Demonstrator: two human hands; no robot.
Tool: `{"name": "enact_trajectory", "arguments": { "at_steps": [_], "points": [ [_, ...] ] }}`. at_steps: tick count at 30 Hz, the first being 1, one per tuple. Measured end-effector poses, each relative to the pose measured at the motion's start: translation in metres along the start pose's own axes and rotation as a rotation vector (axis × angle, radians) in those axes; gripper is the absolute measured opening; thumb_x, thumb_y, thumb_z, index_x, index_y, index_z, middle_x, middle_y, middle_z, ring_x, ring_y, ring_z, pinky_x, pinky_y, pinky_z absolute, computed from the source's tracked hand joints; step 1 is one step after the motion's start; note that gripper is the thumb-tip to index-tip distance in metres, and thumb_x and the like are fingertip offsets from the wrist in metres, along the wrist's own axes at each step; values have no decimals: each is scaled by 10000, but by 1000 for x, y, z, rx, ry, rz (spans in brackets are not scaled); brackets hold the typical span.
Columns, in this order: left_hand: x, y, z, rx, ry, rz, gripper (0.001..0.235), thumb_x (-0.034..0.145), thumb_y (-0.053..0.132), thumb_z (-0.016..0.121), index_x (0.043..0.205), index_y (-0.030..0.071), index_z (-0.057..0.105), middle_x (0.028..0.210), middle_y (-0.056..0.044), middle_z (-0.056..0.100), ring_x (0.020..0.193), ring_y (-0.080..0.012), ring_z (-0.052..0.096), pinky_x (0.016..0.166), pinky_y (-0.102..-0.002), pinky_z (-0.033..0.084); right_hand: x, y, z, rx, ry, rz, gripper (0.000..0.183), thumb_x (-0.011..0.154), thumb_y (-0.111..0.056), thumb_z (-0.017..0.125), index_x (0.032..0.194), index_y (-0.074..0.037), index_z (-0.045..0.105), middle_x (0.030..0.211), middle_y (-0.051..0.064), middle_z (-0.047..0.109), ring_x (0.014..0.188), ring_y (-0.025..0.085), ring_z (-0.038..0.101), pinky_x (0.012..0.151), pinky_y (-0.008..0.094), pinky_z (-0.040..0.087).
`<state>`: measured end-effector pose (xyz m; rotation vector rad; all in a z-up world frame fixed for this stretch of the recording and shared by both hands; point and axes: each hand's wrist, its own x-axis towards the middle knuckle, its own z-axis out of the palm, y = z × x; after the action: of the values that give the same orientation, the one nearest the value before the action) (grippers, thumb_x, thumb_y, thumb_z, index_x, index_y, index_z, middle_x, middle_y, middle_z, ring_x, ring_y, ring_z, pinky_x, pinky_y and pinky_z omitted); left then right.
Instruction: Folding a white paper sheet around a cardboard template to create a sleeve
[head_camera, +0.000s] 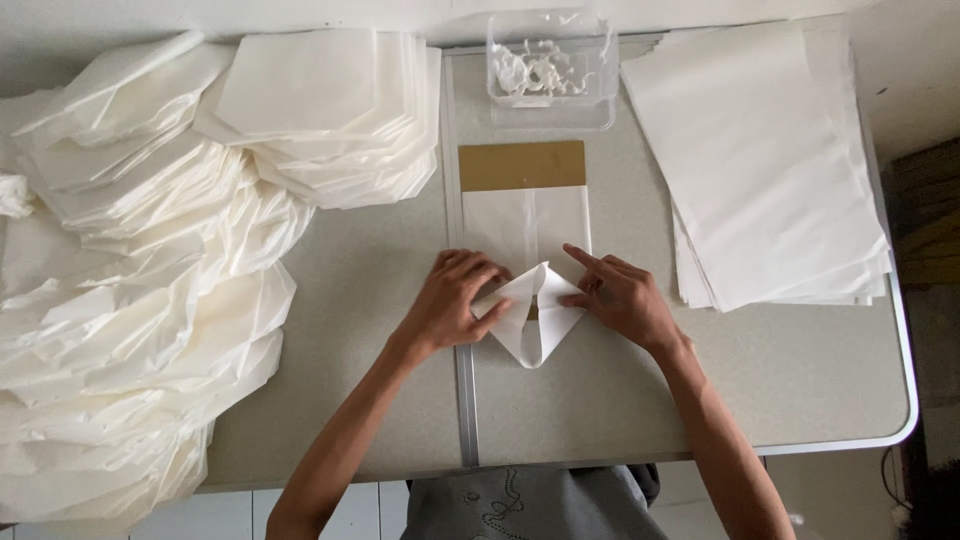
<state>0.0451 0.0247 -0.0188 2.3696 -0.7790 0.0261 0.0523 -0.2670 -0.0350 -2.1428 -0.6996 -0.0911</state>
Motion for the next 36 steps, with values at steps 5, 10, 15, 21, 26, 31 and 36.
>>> {"name": "enact_trajectory", "arguments": {
  "at_steps": [5, 10, 15, 21, 26, 31, 36],
  "points": [
    [29, 15, 23, -159, 13, 26, 372, 943, 397, 667, 1090, 57, 695, 962, -126, 690, 921, -320, 701, 867, -437, 527, -3, -2, -2, 18, 40, -42, 717, 761, -198, 863, 1412, -33, 614, 774, 75, 717, 724, 236, 682, 696, 375, 577],
    [44, 20, 21, -145, 24, 37, 197, 976, 275, 667, 1010, 87, 714, 881, -73, 708, 774, -263, 717, 707, -374, 569, -12, -3, -7, -9, 67, -59, 677, 773, -133, 842, 1405, -32, 624, 814, 78, 736, 781, 255, 692, 746, 385, 581],
    [41, 30, 13, -154, 57, 38, 167, 952, 257, 682, 980, 99, 730, 831, -40, 696, 721, -245, 713, 619, -329, 560, -17, -2, -6, -72, 117, -99, 570, 826, -62, 779, 1379, -16, 647, 855, 82, 730, 836, 241, 687, 782, 377, 576],
    [37, 32, 15, -111, 99, 85, 124, 930, 255, 702, 936, 138, 742, 794, -10, 698, 715, -197, 722, 608, -287, 565, -24, 17, 6, -143, 158, -98, 529, 823, 13, 750, 1345, -2, 669, 825, 96, 711, 831, 266, 689, 768, 400, 574],
    [35, 33, 15, -112, 93, 84, 122, 934, 246, 691, 955, 140, 749, 806, -9, 711, 741, -194, 732, 620, -281, 567, -16, -6, -5, -84, 201, -36, 406, 812, 44, 759, 1209, -29, 724, 821, 87, 717, 812, 267, 706, 750, 413, 587],
    [32, 31, 17, -138, 90, 56, 117, 927, 242, 691, 976, 147, 737, 843, -16, 714, 783, -220, 732, 654, -320, 582, -20, 1, -16, 216, 205, 158, 630, 791, 135, 756, 1394, 15, 617, 880, 121, 748, 843, 272, 729, 798, 378, 627],
    [31, 32, 20, -156, 108, 49, 136, 945, 254, 680, 1002, 143, 733, 866, -26, 716, 813, -226, 734, 672, -327, 583, -15, -9, -13, 82, 125, 22, 603, 818, 15, 768, 1402, -31, 627, 936, 116, 748, 884, 272, 720, 795, 441, 606]
  ]
}}
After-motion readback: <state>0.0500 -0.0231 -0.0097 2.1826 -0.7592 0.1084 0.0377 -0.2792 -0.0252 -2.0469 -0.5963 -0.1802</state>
